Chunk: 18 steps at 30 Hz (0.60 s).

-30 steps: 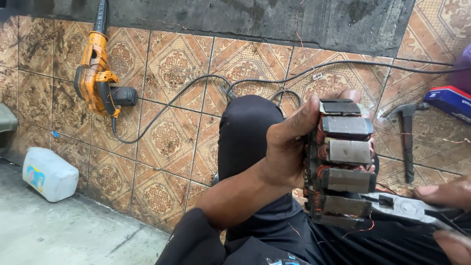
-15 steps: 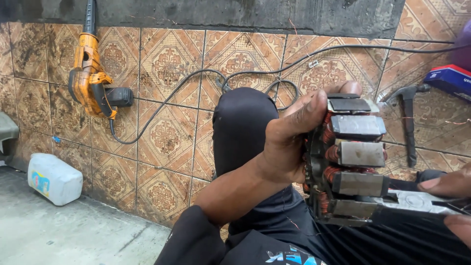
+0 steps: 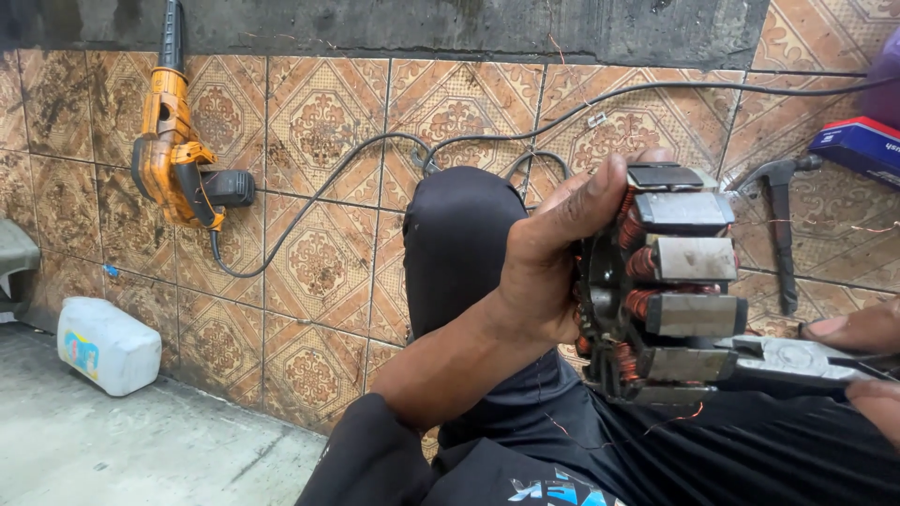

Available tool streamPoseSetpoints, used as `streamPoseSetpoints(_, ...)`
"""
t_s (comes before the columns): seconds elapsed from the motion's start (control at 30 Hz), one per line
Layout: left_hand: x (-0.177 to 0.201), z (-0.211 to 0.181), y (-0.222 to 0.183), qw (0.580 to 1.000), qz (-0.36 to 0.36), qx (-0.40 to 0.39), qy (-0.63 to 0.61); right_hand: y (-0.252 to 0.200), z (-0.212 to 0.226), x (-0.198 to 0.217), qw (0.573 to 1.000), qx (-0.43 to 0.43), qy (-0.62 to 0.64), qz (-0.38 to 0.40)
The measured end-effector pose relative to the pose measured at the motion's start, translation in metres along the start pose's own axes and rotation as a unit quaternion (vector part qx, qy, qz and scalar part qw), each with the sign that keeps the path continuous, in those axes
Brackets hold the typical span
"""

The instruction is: Extracting copper windings from an electric motor stator using pliers and a screwdriver

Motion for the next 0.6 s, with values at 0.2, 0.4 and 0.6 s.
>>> streamPoseSetpoints(0.2,-0.004,-0.001,0.002,0.999,-0.03,-0.016,0.008,-0.001,0.023,0.003,0.984,0.155,-0.085,-0.006)
streamPoseSetpoints(0.4,-0.005,-0.001,0.0,0.998,-0.052,-0.03,-0.005,-0.001,0.031,0.01,0.984,0.174,-0.033,0.033)
streamPoseSetpoints(0.6,-0.009,-0.004,0.003,0.997,-0.065,-0.043,0.014,-0.008,0.078,-0.001,0.983,0.174,-0.056,-0.032)
Point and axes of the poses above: each hand's wrist, its own y-axis towards the middle knuckle, its own x-axis out of the back of the hand, z = x × y, the point moved 2 cm from there along y, towards the middle knuckle, and after that the axes turned 6 degrees about x, right-handed, at the moved point
